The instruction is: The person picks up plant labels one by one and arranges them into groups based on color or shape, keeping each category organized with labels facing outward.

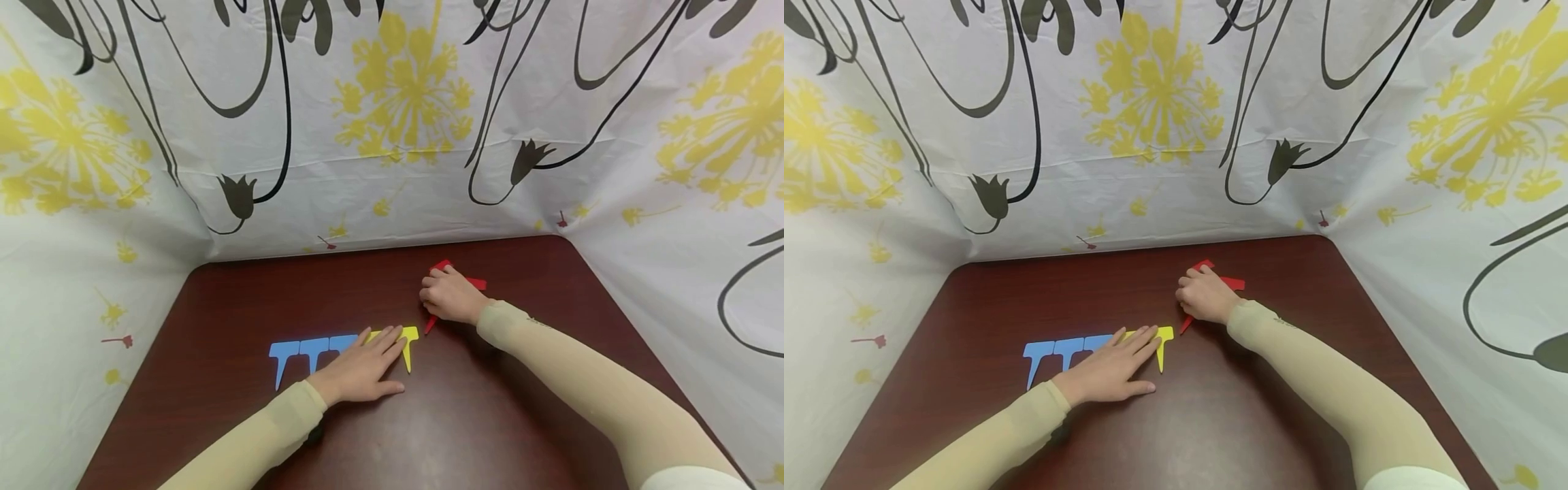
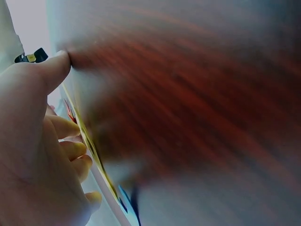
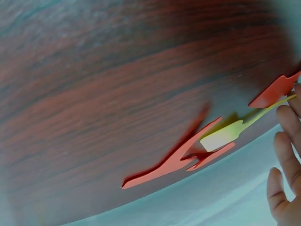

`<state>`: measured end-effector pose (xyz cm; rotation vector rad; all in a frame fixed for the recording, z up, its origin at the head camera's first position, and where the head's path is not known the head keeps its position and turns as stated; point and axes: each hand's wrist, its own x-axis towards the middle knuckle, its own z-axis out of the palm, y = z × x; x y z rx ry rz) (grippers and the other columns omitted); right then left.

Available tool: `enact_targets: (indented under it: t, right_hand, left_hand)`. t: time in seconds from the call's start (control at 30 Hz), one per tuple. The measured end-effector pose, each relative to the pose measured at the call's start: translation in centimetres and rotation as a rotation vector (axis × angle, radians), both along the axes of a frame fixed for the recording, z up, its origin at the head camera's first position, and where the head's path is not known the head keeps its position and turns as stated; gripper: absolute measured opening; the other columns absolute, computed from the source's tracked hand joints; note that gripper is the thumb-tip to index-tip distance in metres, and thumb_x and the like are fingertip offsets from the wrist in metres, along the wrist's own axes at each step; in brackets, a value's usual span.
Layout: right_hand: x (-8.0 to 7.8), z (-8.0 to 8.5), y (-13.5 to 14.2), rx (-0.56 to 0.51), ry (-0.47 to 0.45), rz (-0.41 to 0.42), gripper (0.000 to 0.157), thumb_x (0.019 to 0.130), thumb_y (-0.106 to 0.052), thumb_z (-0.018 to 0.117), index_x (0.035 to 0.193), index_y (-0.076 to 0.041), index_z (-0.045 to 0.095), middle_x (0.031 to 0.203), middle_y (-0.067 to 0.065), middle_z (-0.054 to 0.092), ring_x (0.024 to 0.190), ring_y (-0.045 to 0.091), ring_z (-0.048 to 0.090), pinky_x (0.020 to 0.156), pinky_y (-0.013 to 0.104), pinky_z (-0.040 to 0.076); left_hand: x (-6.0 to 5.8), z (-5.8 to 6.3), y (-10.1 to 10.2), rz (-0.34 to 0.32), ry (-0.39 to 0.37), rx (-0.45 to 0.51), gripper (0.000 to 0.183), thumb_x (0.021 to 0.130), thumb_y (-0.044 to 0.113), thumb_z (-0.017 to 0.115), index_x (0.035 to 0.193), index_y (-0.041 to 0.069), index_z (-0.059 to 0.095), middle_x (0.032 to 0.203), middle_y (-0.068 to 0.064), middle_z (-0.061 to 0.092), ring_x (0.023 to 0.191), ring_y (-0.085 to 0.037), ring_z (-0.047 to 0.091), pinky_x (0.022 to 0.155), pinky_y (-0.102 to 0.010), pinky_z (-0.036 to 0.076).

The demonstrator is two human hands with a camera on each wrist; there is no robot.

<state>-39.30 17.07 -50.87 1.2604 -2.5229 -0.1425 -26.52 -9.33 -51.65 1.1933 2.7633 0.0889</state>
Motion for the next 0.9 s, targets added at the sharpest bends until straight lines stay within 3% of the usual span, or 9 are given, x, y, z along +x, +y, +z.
enact_targets:
  t: [0.3, 0.53, 0.9]
  right_hand:
    - [0.5, -0.1, 0.5, 0.03, 0.156, 0.135, 0.013, 0.089, -0.014, 0.069, 0.076, -0.014, 0.073, 0.076, 0.0, 0.057, 0.075, 0.022, 0.052, 0.067, 0.038, 0.039]
    - [1.1, 0.8, 1.3, 0.01, 0.258, 0.21, 0.004, 0.087, -0.011, 0.07, 0.082, -0.011, 0.069, 0.078, 0.002, 0.062, 0.075, 0.021, 0.055, 0.067, 0.034, 0.046]
    - [4.2, 2.3, 2.3, -0.232, 0.368, 0.324, 0.012, 0.095, -0.012, 0.061, 0.095, -0.007, 0.072, 0.081, 0.001, 0.068, 0.07, 0.018, 0.059, 0.058, 0.033, 0.047]
  left_hand:
    - [-0.1, -0.1, 0.2, 0.003, -0.02, -0.004, 0.087, 0.095, 0.068, 0.049, 0.161, 0.015, 0.026, 0.168, -0.005, 0.016, 0.153, -0.022, 0.014, 0.121, -0.053, 0.011]
    - [-0.3, -0.2, 0.3, 0.003, -0.022, -0.015, 0.09, 0.093, 0.072, 0.047, 0.161, 0.016, 0.026, 0.168, -0.004, 0.016, 0.153, -0.021, 0.014, 0.121, -0.053, 0.008]
    - [-0.5, -0.3, 0.2, 0.009, -0.011, -0.003, 0.091, 0.091, 0.073, 0.05, 0.16, 0.016, 0.03, 0.166, -0.004, 0.021, 0.152, -0.021, 0.019, 0.121, -0.052, 0.009]
